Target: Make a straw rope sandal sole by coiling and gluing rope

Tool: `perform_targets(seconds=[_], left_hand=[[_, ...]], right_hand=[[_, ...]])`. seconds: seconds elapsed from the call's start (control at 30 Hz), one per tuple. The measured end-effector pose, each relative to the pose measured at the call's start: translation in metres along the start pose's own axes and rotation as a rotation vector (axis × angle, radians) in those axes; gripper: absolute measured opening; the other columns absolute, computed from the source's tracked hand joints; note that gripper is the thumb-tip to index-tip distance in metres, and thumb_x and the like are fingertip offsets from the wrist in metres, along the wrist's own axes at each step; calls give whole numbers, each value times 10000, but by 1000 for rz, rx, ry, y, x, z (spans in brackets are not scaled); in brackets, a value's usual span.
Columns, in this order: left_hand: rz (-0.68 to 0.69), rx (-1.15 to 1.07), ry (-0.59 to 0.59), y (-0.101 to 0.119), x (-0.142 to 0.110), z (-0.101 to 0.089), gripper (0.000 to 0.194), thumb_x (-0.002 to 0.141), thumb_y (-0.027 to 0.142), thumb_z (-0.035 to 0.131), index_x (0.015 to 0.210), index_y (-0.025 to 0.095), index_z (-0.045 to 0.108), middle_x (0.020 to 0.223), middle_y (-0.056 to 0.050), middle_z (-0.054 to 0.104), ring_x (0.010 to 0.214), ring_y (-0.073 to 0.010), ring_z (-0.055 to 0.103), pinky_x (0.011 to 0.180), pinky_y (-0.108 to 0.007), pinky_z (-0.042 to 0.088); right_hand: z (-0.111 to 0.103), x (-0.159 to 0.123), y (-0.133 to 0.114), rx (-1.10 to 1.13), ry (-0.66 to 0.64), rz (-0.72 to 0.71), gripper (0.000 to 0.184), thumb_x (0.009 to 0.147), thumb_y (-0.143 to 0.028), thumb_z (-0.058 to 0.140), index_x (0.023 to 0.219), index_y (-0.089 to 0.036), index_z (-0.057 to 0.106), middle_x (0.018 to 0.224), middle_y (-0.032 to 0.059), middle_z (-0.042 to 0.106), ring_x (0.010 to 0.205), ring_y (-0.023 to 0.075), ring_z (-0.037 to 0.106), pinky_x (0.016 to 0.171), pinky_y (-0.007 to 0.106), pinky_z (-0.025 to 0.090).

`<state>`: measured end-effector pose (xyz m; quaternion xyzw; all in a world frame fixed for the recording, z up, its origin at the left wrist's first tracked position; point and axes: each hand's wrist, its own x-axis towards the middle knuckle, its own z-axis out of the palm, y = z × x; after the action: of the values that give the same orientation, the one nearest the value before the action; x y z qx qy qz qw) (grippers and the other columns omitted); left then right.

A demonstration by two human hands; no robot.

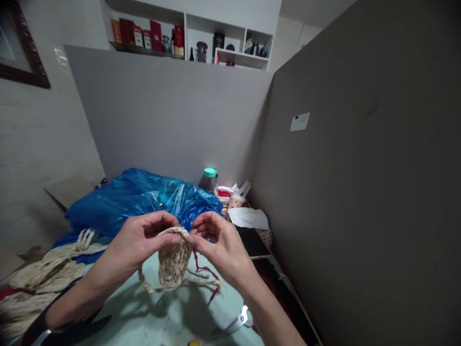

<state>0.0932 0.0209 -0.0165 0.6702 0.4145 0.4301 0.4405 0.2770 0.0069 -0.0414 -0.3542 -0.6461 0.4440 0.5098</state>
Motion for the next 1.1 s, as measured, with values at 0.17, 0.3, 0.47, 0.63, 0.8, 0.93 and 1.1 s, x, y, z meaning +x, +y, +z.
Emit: perform_targets(seconds=[0.17,0.3,0.47,0.63,0.8,0.93,1.1], left_hand=[[-12,20,11,-1,0,2,63,696,231,699,724,196,655,703,33,645,693,-149,570,649,-265,430],[-25,31,-3,-2,-1,4,64,686,227,695,714,191,652,691,31,642,684,-149,561,637,-265,424],[-23,30,-40,-7,1,4,65,698,225,689,726,181,650,705,20,645,690,-153,560,650,-277,431],[-29,-18,-69,-14,8,1,226,677,177,708,851,202,568,674,52,635,676,-146,569,640,-269,428],[-56,-89,-106,-13,7,-1,346,686,175,708,937,222,475,659,77,631,677,-141,608,638,-258,444],[-61,-101,-131,-11,4,-1,355,692,181,712,950,222,471,661,79,618,684,-138,604,636,-253,445],[-30,-58,-138,-11,3,5,333,713,155,700,962,230,491,691,73,622,700,-142,598,655,-264,448]], right_hand=[[2,-1,-2,16,-22,23,314,810,-377,752,916,-159,552,832,-1,574,747,113,526,659,224,438],[3,-1,-1,-3,-44,35,303,795,-346,755,887,-156,538,804,-19,526,707,96,475,612,206,402],[2,-2,6,-69,-58,5,252,836,-333,708,902,-164,532,808,-19,522,704,97,477,624,215,415],[-6,-4,4,-191,-90,-30,315,873,-325,686,1133,-189,570,992,50,636,891,178,607,758,297,509],[-22,-2,-5,-262,-19,-68,360,898,-362,657,1204,-209,544,1122,84,655,1050,231,627,932,392,492],[-19,0,-4,-267,-52,-65,256,907,-344,640,1106,-197,575,1008,61,690,960,210,661,854,345,526],[-6,-3,-2,-312,-63,-64,170,897,-260,649,1050,-206,597,908,16,678,856,176,650,748,290,502]])
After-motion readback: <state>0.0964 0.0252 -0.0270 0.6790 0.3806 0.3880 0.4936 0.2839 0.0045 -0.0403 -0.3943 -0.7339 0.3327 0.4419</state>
